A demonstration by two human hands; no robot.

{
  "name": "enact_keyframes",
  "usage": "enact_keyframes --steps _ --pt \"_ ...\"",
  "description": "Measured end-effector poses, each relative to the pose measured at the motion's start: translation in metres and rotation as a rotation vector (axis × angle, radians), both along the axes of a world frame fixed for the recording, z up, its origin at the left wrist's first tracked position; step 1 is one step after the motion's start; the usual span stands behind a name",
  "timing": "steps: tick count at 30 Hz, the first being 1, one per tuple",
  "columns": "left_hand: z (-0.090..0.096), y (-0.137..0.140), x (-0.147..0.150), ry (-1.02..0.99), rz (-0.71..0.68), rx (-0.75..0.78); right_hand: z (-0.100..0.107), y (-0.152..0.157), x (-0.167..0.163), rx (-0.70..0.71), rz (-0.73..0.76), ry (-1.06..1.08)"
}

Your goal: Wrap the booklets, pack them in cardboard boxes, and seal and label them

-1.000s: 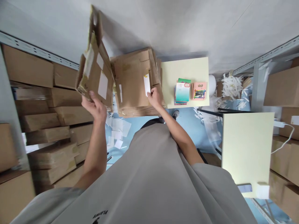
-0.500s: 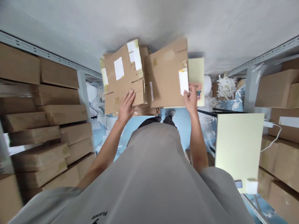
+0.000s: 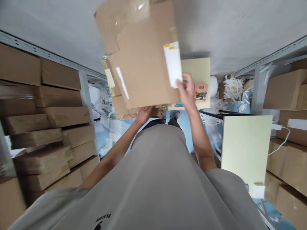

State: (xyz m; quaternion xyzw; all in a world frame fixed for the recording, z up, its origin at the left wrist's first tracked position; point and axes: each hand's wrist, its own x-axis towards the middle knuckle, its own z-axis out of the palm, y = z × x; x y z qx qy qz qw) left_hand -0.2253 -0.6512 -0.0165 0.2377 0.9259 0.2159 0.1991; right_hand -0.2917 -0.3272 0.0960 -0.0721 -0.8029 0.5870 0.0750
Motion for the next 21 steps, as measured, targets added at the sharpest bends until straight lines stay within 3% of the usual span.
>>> enact_keyframes --steps 3,6,9,12,16,21 --pt "0.018 -0.001 0.025 0.022 -0.159 0.122 -0.069 -0.072 -0.025 -0.083 0.083 -0.194" --pt "0.029 -0.008 0.029 0.023 -0.112 0.094 -0.105 -0.117 -0.030 0.026 0.159 -0.405" --pt "0.024 -0.022 0.006 0.047 0.097 -0.016 -0.117 -0.119 -0.015 0.204 0.137 -0.484" --pt "0.008 -0.038 -0.021 0.039 0.155 -0.036 -0.123 -0.098 0.008 0.278 0.045 -0.548" --pt "0.001 -0.055 -0.036 0.015 0.102 -0.061 -0.134 -0.079 0.034 0.155 0.113 -0.617" --pt "0.008 -0.061 -0.041 0.005 0.047 -0.086 -0.141 -0.089 0.039 0.079 0.084 -0.693"
